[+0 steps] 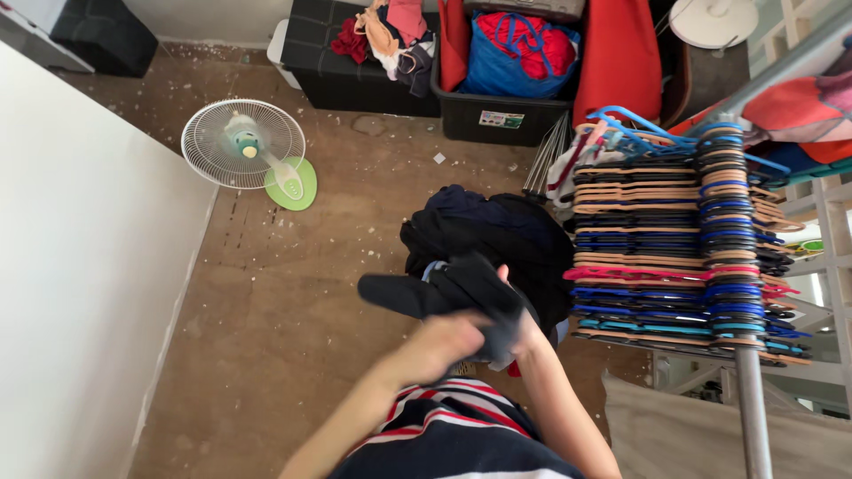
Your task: The person repeatedly picks up garments from a pile on the floor, places them on hangers, and hangs them on a metal drying rack. The person handles shirts, pants, and other clothing items one at a time, using various hangers to organize the laundry.
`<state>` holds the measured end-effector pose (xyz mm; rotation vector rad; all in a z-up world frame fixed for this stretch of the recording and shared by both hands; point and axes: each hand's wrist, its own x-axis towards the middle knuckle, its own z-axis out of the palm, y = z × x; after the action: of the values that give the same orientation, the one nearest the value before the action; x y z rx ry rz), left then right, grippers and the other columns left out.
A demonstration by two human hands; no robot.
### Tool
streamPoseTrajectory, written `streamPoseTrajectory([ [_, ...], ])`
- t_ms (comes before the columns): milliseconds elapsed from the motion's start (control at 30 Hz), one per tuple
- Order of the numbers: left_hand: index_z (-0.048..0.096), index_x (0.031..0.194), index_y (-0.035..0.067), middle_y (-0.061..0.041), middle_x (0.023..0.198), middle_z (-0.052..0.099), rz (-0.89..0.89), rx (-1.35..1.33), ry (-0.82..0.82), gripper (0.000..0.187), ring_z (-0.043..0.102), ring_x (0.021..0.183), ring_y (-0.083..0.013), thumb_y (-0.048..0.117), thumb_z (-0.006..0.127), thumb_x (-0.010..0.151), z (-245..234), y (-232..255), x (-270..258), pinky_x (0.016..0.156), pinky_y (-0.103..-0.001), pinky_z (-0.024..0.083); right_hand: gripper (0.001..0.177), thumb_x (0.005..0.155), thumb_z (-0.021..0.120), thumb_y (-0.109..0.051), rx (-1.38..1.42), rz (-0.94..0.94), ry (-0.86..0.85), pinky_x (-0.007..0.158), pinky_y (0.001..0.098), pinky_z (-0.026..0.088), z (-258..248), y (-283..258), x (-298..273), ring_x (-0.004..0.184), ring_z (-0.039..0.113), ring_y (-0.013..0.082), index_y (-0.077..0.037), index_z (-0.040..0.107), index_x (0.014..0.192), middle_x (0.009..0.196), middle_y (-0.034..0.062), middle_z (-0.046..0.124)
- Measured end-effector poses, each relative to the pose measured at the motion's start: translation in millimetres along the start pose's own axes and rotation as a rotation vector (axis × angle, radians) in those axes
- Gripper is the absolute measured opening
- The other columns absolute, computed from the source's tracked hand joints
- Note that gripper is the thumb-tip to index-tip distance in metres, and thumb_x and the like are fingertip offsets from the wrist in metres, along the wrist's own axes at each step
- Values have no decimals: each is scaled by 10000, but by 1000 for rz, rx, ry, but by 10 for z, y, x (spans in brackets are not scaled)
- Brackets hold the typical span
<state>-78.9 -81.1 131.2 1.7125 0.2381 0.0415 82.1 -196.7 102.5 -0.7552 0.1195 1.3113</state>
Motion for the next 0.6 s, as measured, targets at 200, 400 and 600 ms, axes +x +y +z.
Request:
streamPoseTrajectory([
  [200, 725, 1103, -50, -185, 1128, 731, 244, -582, -269, 437, 653, 1127, -292, 346, 541, 1098, -687, -205, -386, 1052, -401, 466, 439, 974, 562, -92, -161, -79, 8, 970, 328, 534, 228, 114, 432, 1106, 679, 192, -38, 567, 1410, 1246, 89, 693],
  [400, 598, 1137, 36, -117, 1055, 737, -48, -419, 170, 393, 729, 931, -244, 391, 451, 1054, -1277, -262, -708, 836, -375, 555, 251, 1045, 552, -71, -415, -346, -91, 887, 258, 507, 749, 499, 654, 980, 650, 103, -32, 586, 1291, 1098, 26, 680],
  [600, 497, 1280, 37, -192, 882, 685, -1, -135, 579, 354, 699, 797, -324, 212, 638, 1006, -1088, -317, -577, 720, -409, 526, 233, 1083, 494, -113, -654, -404, -145, 819, 185, 430, 1314, 1131, 673, 920, 533, 31, -39, 610, 1272, 1036, -33, 619],
])
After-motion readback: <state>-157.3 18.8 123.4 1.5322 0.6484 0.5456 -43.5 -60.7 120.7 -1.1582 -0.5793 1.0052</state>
